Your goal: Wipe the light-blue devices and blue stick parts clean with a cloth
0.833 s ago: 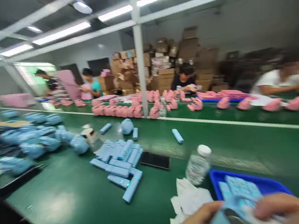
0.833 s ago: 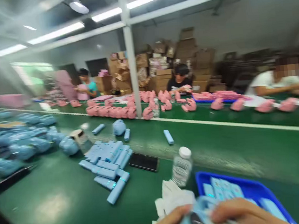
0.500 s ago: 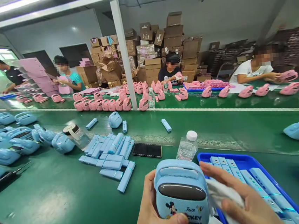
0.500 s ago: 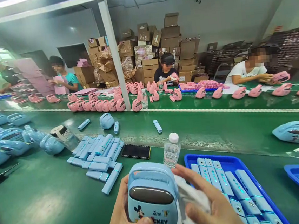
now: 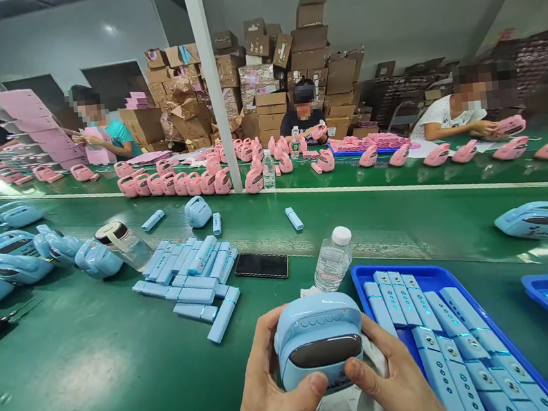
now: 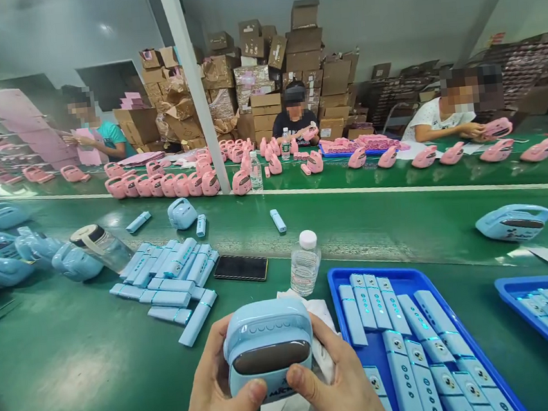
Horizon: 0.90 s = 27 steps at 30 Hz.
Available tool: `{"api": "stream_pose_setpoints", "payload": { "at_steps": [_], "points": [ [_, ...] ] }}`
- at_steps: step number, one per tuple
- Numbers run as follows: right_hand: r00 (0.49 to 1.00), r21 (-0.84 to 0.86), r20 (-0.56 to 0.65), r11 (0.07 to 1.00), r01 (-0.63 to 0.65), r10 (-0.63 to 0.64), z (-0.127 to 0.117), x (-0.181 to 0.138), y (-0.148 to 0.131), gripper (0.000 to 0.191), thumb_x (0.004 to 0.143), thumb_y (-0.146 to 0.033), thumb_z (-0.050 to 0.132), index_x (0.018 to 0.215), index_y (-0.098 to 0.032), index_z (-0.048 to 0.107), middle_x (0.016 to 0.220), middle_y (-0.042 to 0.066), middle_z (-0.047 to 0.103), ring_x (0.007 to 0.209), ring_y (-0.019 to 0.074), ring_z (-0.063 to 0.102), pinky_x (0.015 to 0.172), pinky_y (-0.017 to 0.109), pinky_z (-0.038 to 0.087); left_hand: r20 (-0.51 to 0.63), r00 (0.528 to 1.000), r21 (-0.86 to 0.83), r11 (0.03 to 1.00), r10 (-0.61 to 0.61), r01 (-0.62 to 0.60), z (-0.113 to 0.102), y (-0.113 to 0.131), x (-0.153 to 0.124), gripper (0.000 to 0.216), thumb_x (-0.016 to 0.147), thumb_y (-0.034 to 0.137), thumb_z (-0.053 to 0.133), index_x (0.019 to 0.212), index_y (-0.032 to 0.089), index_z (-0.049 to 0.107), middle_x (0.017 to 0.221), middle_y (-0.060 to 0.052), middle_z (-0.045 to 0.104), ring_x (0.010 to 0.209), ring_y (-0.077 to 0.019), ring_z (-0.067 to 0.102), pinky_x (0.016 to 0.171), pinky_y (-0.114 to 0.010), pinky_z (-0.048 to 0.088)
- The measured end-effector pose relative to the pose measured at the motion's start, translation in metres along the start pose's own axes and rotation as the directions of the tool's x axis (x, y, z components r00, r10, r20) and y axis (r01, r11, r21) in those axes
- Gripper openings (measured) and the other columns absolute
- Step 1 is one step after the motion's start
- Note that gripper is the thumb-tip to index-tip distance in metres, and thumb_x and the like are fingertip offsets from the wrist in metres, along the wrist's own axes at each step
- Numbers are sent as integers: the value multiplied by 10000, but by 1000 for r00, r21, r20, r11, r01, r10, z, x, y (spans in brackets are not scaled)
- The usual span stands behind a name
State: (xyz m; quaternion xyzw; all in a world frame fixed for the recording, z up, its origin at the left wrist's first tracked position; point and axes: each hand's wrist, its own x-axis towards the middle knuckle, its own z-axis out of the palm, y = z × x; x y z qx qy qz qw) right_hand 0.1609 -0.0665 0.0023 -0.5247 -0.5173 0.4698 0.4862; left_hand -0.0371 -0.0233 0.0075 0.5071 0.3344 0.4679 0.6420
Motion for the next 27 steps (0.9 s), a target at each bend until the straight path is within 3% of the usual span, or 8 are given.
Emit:
{"api": "stream_pose_setpoints", "payload": {
  "at_steps": [6, 10, 13, 15, 17, 21, 25, 27],
  "points": [
    [999, 68, 44, 997, -31, 28, 10, 12, -2, 601, 897, -622, 732, 1369, -256, 665, 1359, 78, 712, 1279, 335, 635, 1059, 384, 538, -155, 985, 49, 996, -71, 79, -1, -9, -1, 720, 689, 660, 825, 1250, 279, 583, 1093, -34, 767, 948, -259, 723, 798, -341, 608],
    [913, 178, -314, 961, -213, 261, 8, 22, 17, 610, 844, -708, 735, 1238, -247, 664, 1225, 92, 759, 1038, 305, 732, 764, 332, 630, -308, 936, -47, 985, -173, 167, -4, -23, 1, 805, 664, 645, 849, 1305, 238, 582, 1179, -90, 781, 1069, -324, 734, 843, -368, 614],
    [880, 377, -392, 919, -113, 269, 24, 20, 32, 601, 893, -690, 657, 1301, -249, 634, 1296, 105, 743, 1083, 303, 744, 757, 319, 649, -351, 921, 20, 982, -167, 186, -6, -35, 2, 795, 658, 604, 853, 1299, 213, 593, 1247, -120, 764, 1145, -349, 709, 927, -398, 590],
    [930, 319, -340, 947, -22, 136, 44, 13, 37, 562, 948, -596, 633, 1400, -263, 596, 1398, 107, 698, 1193, 292, 720, 882, 327, 653, -341, 932, 88, 983, -125, 164, -6, -40, 2, 733, 673, 544, 848, 1275, 210, 594, 1237, -117, 763, 1142, -341, 704, 993, -425, 560],
    [937, 54, -332, 990, 131, -106, 62, 5, 37, 409, 1027, -425, 588, 1419, -309, 602, 1441, 74, 676, 1282, 257, 680, 1014, 326, 614, -312, 946, 113, 985, -93, 134, -4, -44, 1, 707, 652, 433, 842, 1274, 219, 582, 1244, -103, 759, 1154, -335, 700, 1028, -433, 542],
    [779, -478, -171, 742, 470, -604, 66, 4, 32, 385, 1020, -86, 531, 1303, -305, 672, 1314, 40, 730, 1228, 193, 684, 1063, 313, 575, -271, 960, 148, 982, -69, 113, 1, -47, -1, 680, 615, 260, 754, 1271, 233, 577, 1233, -78, 752, 1154, -325, 702, 1005, -416, 554],
    [658, -593, 27, 518, 616, -752, 44, 16, 31, 373, 961, -29, 541, 1240, -231, 682, 1190, 59, 750, 1148, 206, 672, 1008, 326, 590, -293, 956, 197, 979, 1, 60, 0, -47, -2, 707, 591, 292, 822, 1255, 233, 584, 1146, -57, 765, 1036, -303, 725, 937, -395, 581],
    [681, -613, -65, 568, 550, -729, 38, 19, 32, 310, 985, -52, 533, 1194, -230, 678, 1132, 45, 747, 1085, 169, 690, 972, 253, 583, -326, 945, 193, 979, 1, 66, -1, -45, -2, 722, 595, 332, 847, 1263, 240, 589, 1165, -59, 764, 1060, -308, 722, 938, -386, 586]
  ]
}}
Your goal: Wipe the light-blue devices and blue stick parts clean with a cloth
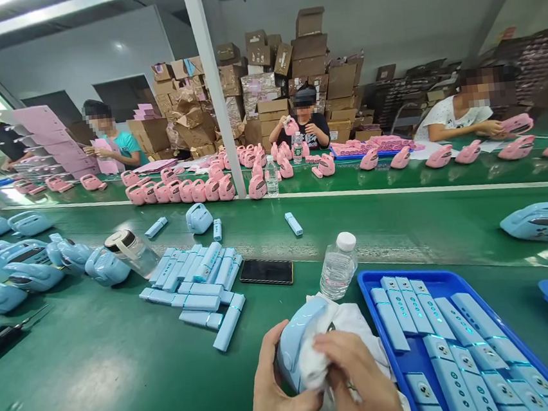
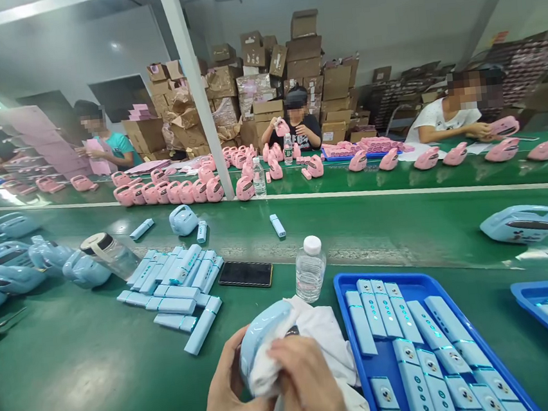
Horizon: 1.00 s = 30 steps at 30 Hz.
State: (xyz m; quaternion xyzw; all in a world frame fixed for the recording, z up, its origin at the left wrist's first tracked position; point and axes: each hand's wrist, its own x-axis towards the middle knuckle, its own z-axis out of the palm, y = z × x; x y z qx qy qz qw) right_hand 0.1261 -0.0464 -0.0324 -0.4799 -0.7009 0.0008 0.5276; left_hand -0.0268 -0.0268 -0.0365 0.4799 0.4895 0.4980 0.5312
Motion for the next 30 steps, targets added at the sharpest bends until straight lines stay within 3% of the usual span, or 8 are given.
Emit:
{"api": "stream_pose_setpoints", "payload": {
  "at_steps": [3, 8, 12, 15, 17, 21, 25, 30],
  "points": [
    [983, -8, -68, 985, -173, 172, 2, -1, -2, 250, 1011, -69, 529, 1175, -214, 649, 1101, 49, 715, 1040, 139, 682, 918, 199, 565, -28, 1000, -3, 1000, -5, 5, -3, 3, 2, 693, 641, 384, 844, 1273, 255, 592, 1219, -62, 752, 1150, -318, 697, 975, -374, 577],
    [996, 34, 6, 996, 85, -85, 8, -2, -8, 431, 942, 22, 494, 1255, -224, 658, 1227, 61, 710, 1144, 175, 645, 1024, 283, 553, 67, 996, -28, 998, 63, -61, -6, 7, 4, 720, 611, 363, 867, 1263, 238, 588, 1115, -41, 763, 1016, -280, 721, 922, -342, 576],
    [953, 46, -48, 954, -297, 299, 2, 2, 7, 259, 1013, -131, 531, 1182, -285, 653, 1113, 16, 739, 1005, 152, 724, 850, 209, 608, -18, 999, -139, 989, -46, 44, -8, 16, 5, 712, 632, 459, 902, 1243, 237, 613, 1199, -74, 773, 1106, -306, 712, 945, -352, 591],
    [823, 109, 49, 816, -568, 566, -3, 1, 15, 238, 1026, -269, 528, 1226, -288, 656, 1128, 35, 765, 920, 185, 755, 708, 216, 638, 20, 987, -336, 929, -160, 157, -11, 24, 8, 805, 618, 554, 916, 1291, 246, 599, 1203, -97, 783, 1110, -355, 721, 900, -404, 625],
    [739, 200, 122, 712, -673, 663, -3, -1, 12, 323, 1051, -393, 487, 1324, -298, 632, 1228, 49, 756, 1038, 218, 749, 841, 264, 655, 33, 958, -451, 851, -283, 267, -12, 26, 12, 855, 618, 568, 914, 1352, 281, 581, 1182, -81, 795, 1135, -370, 719, 888, -419, 632],
    [716, 366, 118, 640, -675, 688, 4, -2, -9, 402, 1046, -529, 495, 1345, -320, 663, 1359, 39, 721, 1245, 253, 682, 1078, 305, 565, -15, 905, -573, 746, -425, 340, -12, 8, 19, 756, 679, 575, 862, 1341, 305, 617, 1037, -31, 817, 1143, -338, 724, 782, -341, 625],
    [707, 463, 0, 627, -627, 707, 14, 6, -32, 361, 1038, -544, 533, 1272, -328, 703, 1356, 19, 720, 1242, 231, 676, 996, 220, 565, -136, 852, -630, 708, -505, 319, -12, -13, 21, 407, 759, 470, 849, 1061, 221, 737, 997, -31, 833, 1082, -256, 751, 704, -228, 603],
    [773, 442, -3, 694, -568, 634, 24, -1, -27, 293, 1025, -517, 555, 1081, -283, 723, 1079, 24, 756, 945, 183, 700, 873, 204, 550, 4, 856, -795, 518, -517, 317, -19, -5, 26, 253, 853, 395, 786, 1075, 274, 771, 922, -19, 865, 839, -212, 808, 742, -294, 674]
  ]
}}
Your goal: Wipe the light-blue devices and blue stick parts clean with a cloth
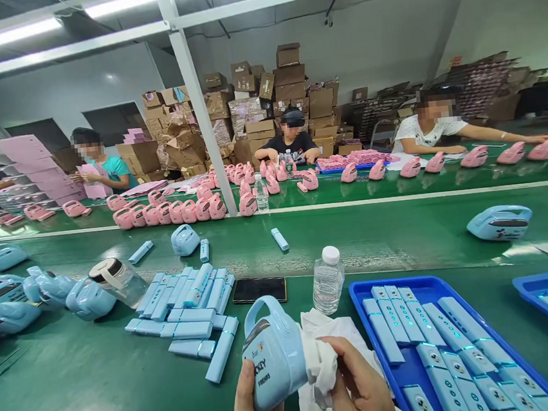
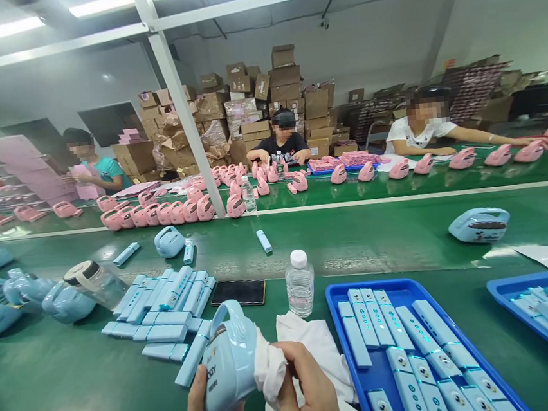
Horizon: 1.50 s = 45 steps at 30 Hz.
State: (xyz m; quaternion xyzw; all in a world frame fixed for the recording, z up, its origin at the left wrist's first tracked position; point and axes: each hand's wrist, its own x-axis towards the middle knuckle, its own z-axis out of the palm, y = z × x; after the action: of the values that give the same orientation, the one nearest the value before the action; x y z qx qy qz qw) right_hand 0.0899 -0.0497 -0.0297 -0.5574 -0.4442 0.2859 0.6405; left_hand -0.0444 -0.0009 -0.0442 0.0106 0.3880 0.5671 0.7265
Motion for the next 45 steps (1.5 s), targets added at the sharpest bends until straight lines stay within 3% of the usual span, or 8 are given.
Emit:
{"api": "stream_pose_setpoints", "payload": {
  "at_steps": [4, 10, 14, 18, 23, 27, 32, 45],
  "points": [
    [963, 104, 124, 962, -253, 240, 4, -7, 21, 386, 981, -585, 601, 1140, -236, 644, 961, 25, 744, 745, 169, 651, 848, 234, 569, 171, 979, -10, 994, 112, -112, 4, 3, -3, 428, 768, 594, 840, 1117, 351, 800, 1012, -11, 859, 1037, -248, 788, 866, -317, 661],
    [970, 90, 39, 966, -243, 240, 6, -2, 2, 444, 1011, -535, 558, 1394, -317, 507, 1476, 25, 603, 1381, 224, 541, 1139, 267, 442, 423, 871, 265, 885, 250, -383, 14, 11, -18, 959, 621, 461, 973, 1478, 383, 548, 1400, -81, 706, 1321, -390, 635, 1056, -467, 576],
    [987, -203, -41, 968, 145, -156, 10, -5, -9, 434, 1038, -232, 400, 1445, -335, 513, 1465, 21, 598, 1384, 232, 520, 1150, 350, 412, 316, 940, 258, 941, 130, -217, 22, 18, -34, 990, 668, 691, 856, 1537, 458, 443, 1470, -47, 668, 1367, -396, 608, 1078, -486, 564],
    [799, -360, -17, 749, 556, -601, 19, -16, 0, 591, 954, -61, 416, 1489, -289, 524, 1425, 72, 618, 1303, 266, 553, 1090, 397, 440, 329, 943, 173, 979, 44, -106, 24, 21, -37, 800, 718, 854, 653, 1398, 434, 631, 1341, -40, 764, 1355, -420, 622, 1066, -547, 577],
    [999, -51, -36, 999, 12, -14, 14, -2, 6, 271, 981, -298, 605, 1237, -244, 676, 1259, 82, 747, 1143, 259, 716, 907, 310, 612, 371, 916, 30, 983, 155, -179, 24, 16, -25, 937, 579, 698, 838, 1440, 421, 593, 1480, -34, 682, 1446, -454, 527, 1067, -559, 578],
    [923, 178, 112, 906, -383, 368, 10, 13, 10, 414, 870, -427, 705, 1235, -231, 700, 1171, 71, 783, 1114, 283, 720, 951, 349, 607, 373, 893, 168, 928, 253, -333, 21, 16, -16, 1080, 549, 668, 885, 1520, 404, 495, 1598, -58, 569, 1554, -440, 375, 1158, -552, 502],
    [947, 309, 14, 899, -310, 322, 10, 14, 20, 417, 812, -419, 782, 1166, -220, 683, 1187, 82, 770, 1104, 288, 715, 972, 357, 586, 421, 859, 472, 738, 293, -483, 15, 30, -22, 948, 558, 711, 851, 1398, 314, 663, 1686, -55, 450, 1536, -510, 363, 1247, -597, 381],
    [982, 8, 115, 988, -154, 152, 27, 4, 29, 126, 790, -336, 646, 798, -227, 707, 595, -26, 648, 551, 186, 636, 533, 264, 537, 381, 883, 287, 873, 275, -395, 32, 37, -5, 779, 555, 593, 842, 1271, 327, 693, 1357, -35, 726, 1411, -477, 518, 1037, -504, 582]
  ]
}}
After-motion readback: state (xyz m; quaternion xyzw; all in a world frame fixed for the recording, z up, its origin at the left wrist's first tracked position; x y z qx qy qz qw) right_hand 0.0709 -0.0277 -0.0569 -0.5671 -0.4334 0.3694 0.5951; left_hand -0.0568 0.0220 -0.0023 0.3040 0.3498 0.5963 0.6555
